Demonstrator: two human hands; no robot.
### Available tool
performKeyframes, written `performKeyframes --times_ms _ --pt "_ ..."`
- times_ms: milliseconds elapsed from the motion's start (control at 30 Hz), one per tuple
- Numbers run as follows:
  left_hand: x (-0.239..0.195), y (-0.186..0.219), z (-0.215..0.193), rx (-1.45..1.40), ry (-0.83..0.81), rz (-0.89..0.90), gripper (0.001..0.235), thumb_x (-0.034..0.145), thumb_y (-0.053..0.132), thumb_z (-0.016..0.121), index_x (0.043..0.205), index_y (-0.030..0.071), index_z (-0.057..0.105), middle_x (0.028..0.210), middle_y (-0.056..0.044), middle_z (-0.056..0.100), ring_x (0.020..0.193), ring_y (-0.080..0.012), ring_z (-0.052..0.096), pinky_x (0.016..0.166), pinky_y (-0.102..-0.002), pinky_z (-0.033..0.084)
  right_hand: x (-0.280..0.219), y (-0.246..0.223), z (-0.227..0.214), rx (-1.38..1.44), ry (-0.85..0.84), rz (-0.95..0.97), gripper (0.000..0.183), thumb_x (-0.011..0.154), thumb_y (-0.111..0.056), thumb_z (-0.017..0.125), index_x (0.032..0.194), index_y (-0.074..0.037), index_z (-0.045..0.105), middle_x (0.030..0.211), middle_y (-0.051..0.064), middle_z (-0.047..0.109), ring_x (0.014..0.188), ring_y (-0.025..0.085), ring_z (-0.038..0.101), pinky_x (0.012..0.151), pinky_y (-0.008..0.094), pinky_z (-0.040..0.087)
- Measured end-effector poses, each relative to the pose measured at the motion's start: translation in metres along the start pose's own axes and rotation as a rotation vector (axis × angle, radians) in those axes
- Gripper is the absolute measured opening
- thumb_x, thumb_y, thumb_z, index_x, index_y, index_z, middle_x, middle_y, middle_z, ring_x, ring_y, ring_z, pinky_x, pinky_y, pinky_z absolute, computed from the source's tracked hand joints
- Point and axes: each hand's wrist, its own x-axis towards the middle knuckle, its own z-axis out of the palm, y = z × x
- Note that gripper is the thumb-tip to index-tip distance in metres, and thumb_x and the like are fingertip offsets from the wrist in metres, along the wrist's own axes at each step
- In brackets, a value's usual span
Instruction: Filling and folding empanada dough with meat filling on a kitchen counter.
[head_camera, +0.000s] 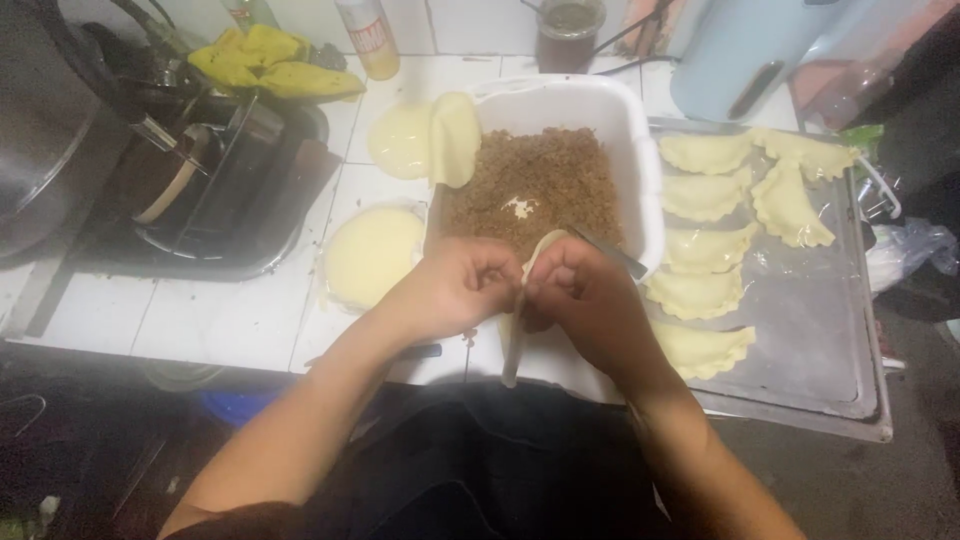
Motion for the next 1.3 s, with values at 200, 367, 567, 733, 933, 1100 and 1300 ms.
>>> performKeyframes --times_ms 200,367,567,733,933,1100,1300 --pt "0.001 -0.008 0.001 0.03 -0.012 0.026 0.008 0.087 0.009 0.066 0.089 0.005 0.072 0.074 -0.005 0.069 0.06 -0.0119 0.065 0.052 -0.029 0.052 -0.006 -0.012 0.005 -0.008 0.028 -0.025 0.011 0.09 0.0 0.066 0.093 -0.006 0.057 0.077 0.004 0.068 0.068 0.013 0.069 0.063 0.028 0.057" --pt "0.0 -0.003 0.001 0.014 -0.025 0.01 0.01 0.088 0.008 0.064 0.089 0.005 0.073 0.073 -0.003 0.071 0.062 -0.0108 0.065 0.054 -0.028 0.052 -0.004 0.0 -0.001 0.009 0.006 -0.052 0.009 0.092 -0.001 0.064 0.096 -0.005 0.058 0.076 0.005 0.067 0.068 0.013 0.067 0.062 0.027 0.055" --pt "0.005 -0.014 0.003 -0.097 -0.07 -0.064 0.009 0.09 0.008 0.065 0.092 0.005 0.073 0.075 -0.002 0.072 0.063 -0.0106 0.064 0.053 -0.029 0.051 -0.006 -0.005 0.0 0.064 -0.025 -0.085 0.012 0.092 -0.004 0.065 0.1 -0.006 0.056 0.076 0.005 0.069 0.068 0.012 0.066 0.062 0.026 0.054" --pt "0.011 -0.039 0.006 -0.211 -0.119 0.068 0.01 0.093 0.003 0.061 0.093 0.004 0.071 0.085 -0.004 0.075 0.081 -0.0121 0.071 0.075 -0.028 0.058 -0.005 -0.001 -0.002 0.073 -0.013 -0.072 0.013 0.092 -0.005 0.068 0.099 -0.006 0.056 0.077 0.005 0.068 0.068 0.012 0.066 0.061 0.025 0.054" --pt "0.009 -0.024 0.01 -0.012 -0.132 0.173 0.007 0.094 0.007 0.064 0.096 0.006 0.07 0.094 -0.004 0.071 0.089 -0.0142 0.072 0.078 -0.03 0.059 -0.009 -0.014 -0.007 -0.101 -0.004 0.041 0.02 0.093 -0.012 0.074 0.085 -0.003 0.057 0.071 0.006 0.067 0.063 0.012 0.064 0.057 0.027 0.053" --pt "0.011 -0.033 0.014 0.119 -0.098 0.278 0.004 0.095 0.008 0.067 0.096 0.004 0.068 0.091 -0.005 0.071 0.088 -0.0155 0.071 0.078 -0.031 0.056 -0.009 -0.014 -0.013 -0.147 0.013 0.102 0.016 0.09 -0.014 0.074 0.084 -0.002 0.063 0.071 0.004 0.067 0.06 0.011 0.063 0.055 0.027 0.053" --pt "0.011 -0.051 0.017 -0.152 -0.152 0.125 0.008 0.097 0.009 0.061 0.098 0.005 0.068 0.09 -0.004 0.071 0.088 -0.0123 0.071 0.079 -0.029 0.058 -0.008 0.001 -0.019 -0.162 -0.094 0.079 0.015 0.092 -0.015 0.065 0.089 -0.002 0.073 0.072 0.004 0.069 0.062 0.011 0.064 0.059 0.027 0.053"
